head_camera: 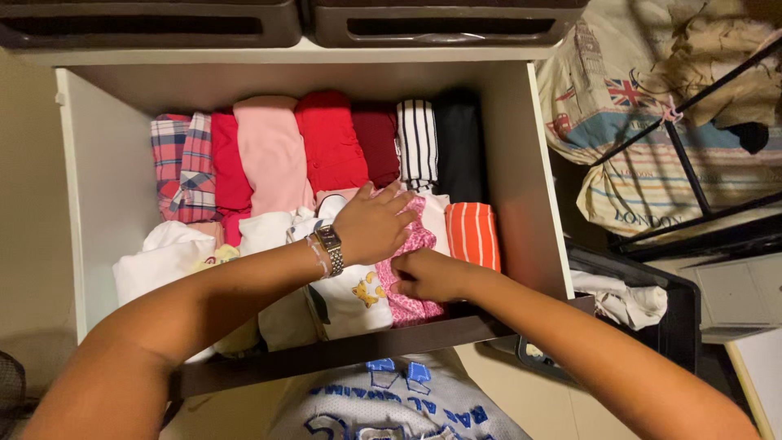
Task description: The person folds several garments from a black bin and places them into an open drawer. Items include a pink patterned top, a light blue shirt, a white shirt, and a black garment. The person handles each item one at a time, folds it, and stacks it in the drawer.
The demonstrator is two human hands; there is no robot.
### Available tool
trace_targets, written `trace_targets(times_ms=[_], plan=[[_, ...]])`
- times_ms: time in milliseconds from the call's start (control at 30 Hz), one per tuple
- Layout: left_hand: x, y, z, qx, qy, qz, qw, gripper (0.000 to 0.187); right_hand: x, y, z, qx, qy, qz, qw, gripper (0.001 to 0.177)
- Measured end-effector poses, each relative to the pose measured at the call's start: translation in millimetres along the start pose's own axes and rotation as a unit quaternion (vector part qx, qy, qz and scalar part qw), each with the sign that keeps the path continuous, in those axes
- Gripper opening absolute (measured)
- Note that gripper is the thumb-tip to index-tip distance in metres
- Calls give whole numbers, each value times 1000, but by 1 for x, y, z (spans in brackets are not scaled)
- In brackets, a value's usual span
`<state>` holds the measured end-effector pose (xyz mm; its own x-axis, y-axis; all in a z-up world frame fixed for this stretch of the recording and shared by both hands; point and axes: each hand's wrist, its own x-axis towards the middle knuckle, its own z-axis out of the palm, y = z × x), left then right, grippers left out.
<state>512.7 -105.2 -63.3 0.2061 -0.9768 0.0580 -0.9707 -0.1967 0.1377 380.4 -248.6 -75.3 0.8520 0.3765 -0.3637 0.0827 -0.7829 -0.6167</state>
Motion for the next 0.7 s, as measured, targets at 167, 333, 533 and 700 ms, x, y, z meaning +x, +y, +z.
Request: trace_targets(times_ms=[167, 333, 533, 700], plan=[[6, 5, -1, 70, -86, 2, 994, 56, 15, 0, 16, -57, -25, 33, 997, 35], [11, 22, -12, 92, -113, -30, 989, 75, 25, -14, 31, -100, -88, 104, 986, 26], [3, 10, -10, 5, -103, -83, 991, 68, 21, -32, 19, -107, -112, 95, 983, 28], [0, 7, 0, 47, -79, -68, 993, 70, -21, -27, -11, 4, -82, 64, 995, 31]])
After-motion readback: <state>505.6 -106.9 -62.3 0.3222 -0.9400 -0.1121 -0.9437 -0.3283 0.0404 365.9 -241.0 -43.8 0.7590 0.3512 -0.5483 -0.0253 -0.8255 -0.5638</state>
